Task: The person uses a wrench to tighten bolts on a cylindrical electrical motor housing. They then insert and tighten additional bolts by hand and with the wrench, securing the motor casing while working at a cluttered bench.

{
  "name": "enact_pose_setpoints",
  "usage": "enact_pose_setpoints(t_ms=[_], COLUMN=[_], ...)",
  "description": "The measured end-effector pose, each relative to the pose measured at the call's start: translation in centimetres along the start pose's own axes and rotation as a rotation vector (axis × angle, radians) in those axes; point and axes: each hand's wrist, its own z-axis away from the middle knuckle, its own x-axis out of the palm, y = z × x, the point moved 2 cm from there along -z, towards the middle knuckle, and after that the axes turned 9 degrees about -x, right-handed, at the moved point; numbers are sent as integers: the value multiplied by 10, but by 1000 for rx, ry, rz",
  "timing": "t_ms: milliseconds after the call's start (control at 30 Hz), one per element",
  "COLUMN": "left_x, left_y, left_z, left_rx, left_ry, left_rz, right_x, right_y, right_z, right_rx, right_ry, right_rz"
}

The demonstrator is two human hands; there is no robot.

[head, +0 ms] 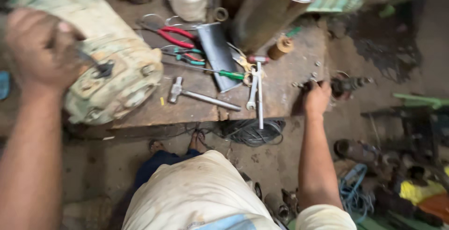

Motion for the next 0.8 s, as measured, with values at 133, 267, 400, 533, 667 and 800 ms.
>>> enact_pose_setpoints(t_ms=[133, 267, 400, 533, 667, 800], left_x=[-6, -6, -16, -27, -32, -33], left_y=[19, 19, 27, 37, 35, 26], left_z=[-17, -19, -23, -27, -25, -25], left_rx=[37, 34, 52, 40, 32, 21], left_ry=[79, 92, 127, 170, 176, 157], left_rz=[-23, 5, 62, 65, 86, 90], right_x=[-2, 1, -6, -21, -65, -124], right_y=[-28, -47, -57, -62, -106, -234], right_z=[3, 7, 10, 11, 0, 11], right_rx=[-96, -42, -61, 19, 113, 153], right_ry=[7, 8, 93, -46, 118, 24], right_rz=[-128, -94, -66, 15, -360, -1121])
